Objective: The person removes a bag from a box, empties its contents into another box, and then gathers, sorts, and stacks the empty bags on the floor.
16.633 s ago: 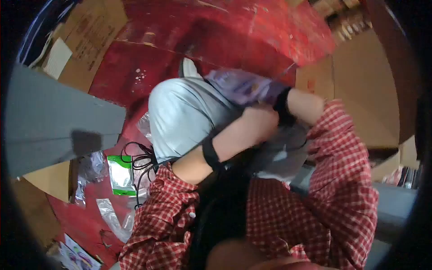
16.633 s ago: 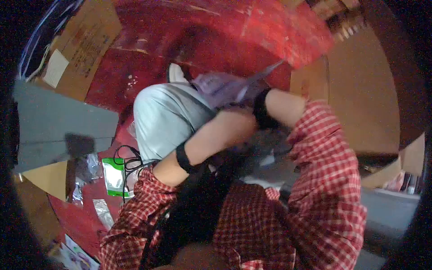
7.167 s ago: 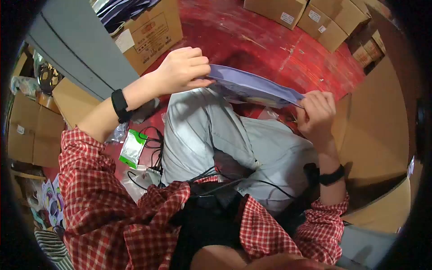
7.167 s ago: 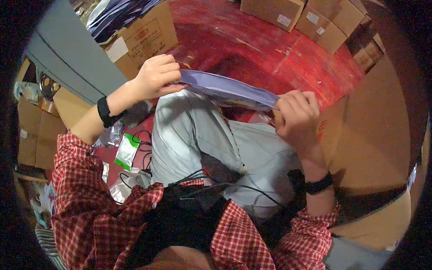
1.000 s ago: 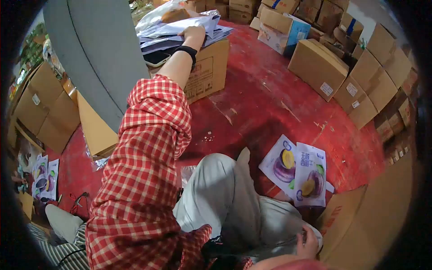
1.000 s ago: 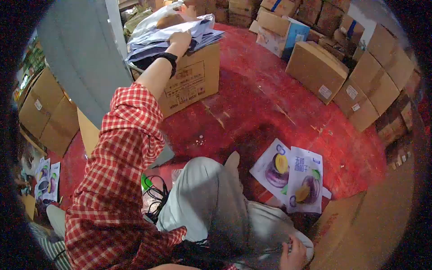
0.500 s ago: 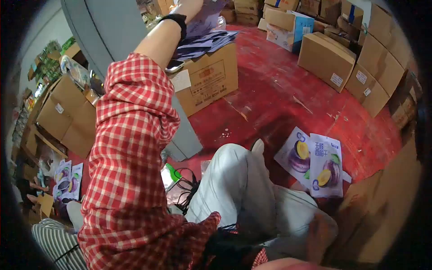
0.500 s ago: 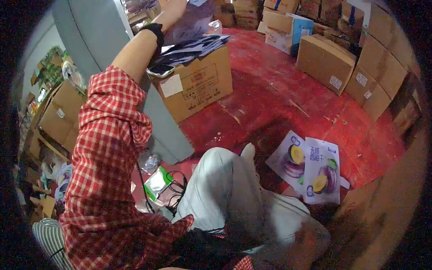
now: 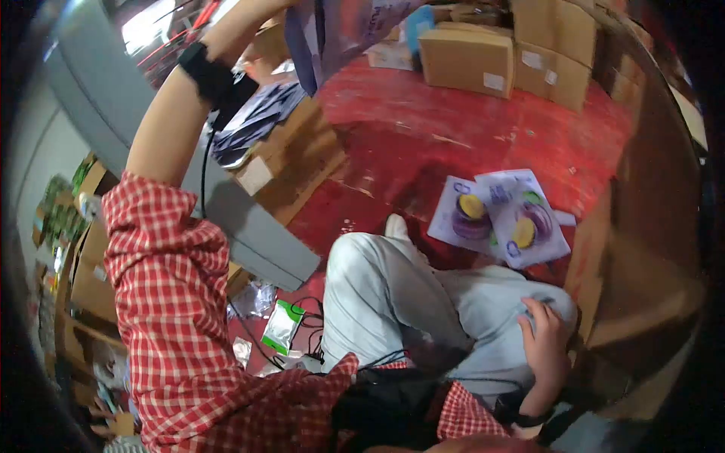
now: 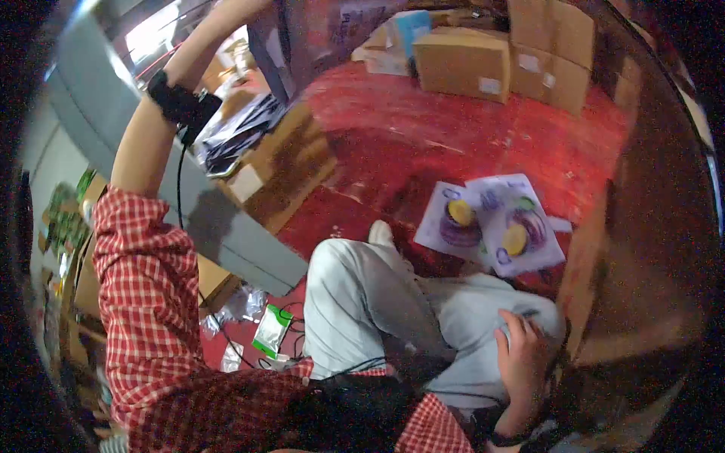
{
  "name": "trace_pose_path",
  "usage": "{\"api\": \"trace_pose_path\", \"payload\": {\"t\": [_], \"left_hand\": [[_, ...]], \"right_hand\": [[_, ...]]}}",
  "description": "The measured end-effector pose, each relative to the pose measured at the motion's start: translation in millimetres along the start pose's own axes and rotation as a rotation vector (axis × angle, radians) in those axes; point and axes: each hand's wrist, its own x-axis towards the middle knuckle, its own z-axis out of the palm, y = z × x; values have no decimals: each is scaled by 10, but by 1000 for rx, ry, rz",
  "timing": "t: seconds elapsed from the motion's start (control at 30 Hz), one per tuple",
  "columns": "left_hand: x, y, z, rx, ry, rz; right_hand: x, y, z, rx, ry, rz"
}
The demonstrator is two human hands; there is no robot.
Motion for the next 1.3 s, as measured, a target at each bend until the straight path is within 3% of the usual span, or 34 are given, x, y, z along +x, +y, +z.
{"api": "trace_pose_path", "payload": {"t": [0.1,0.17,0.2,0.23,0.3,0.33,0.37,0.43,0.5,0.57,0.63,0.7,0.77,0.8,0.87,0.9,0.93,1.03,1.13,1.23,1.27,1.3], "left_hand": [[65,587,40,-259,-86,-155],[7,932,33,-678,-166,-109],[-24,980,165,-708,-197,-259],[-5,1259,-223,-1009,-102,-360],[-126,507,535,-910,-181,-249],[-271,875,288,-1214,-310,-510],[-357,1004,237,-1165,-278,-385],[-540,1100,442,-1349,-346,-577],[-514,1278,929,-1283,-496,-644],[-702,1526,1356,-1361,-485,-724],[-910,1613,1986,-1250,-649,-659],[-1008,1722,2284,-1010,-1084,-772],[-1522,1688,3191,-977,-701,82],[-1647,1797,3387,-1043,-642,59],[-1648,2018,3344,-1102,-809,-340],[-1599,2142,3126,-1068,-1037,-719],[-1632,2258,3137,-967,-985,-710],[-1783,2320,3170,-1163,-907,-999],[-2110,2257,3440,-2171,-435,-1631],[-2260,2352,3611,-2172,-409,-1754],[-2359,2395,3852,-2223,-468,-1695],[-2343,2456,3850,-2182,-519,-1755]], "right_hand": [[-24,10,-93,1,35,-29],[-30,-54,-180,19,56,-23],[-7,-70,-187,2,92,-63],[-144,-234,-476,-51,156,-117],[-166,-383,-615,-59,161,-115],[-189,-467,-683,-67,171,-123],[-207,-562,-725,-100,203,-127],[-235,-729,-802,-151,211,-130],[-236,-592,-833,-133,161,-95],[-195,-549,-783,-141,103,-76],[-169,-467,-654,-161,59,-75],[-153,-425,-583,-150,13,-33],[-102,-439,-566,-141,-40,10],[-55,-439,-564,-131,-70,34],[46,-467,-588,-127,-91,33],[129,-491,-586,-126,-83,9],[227,-403,-580,-115,-79,-18],[578,-554,-644,-143,-14,-111],[1068,-697,-675,198,14,-162],[1746,-488,-604,504,-23,-133],[1950,-395,-584,607,-37,-108],[2121,-296,-537,674,-4,-46]]}}
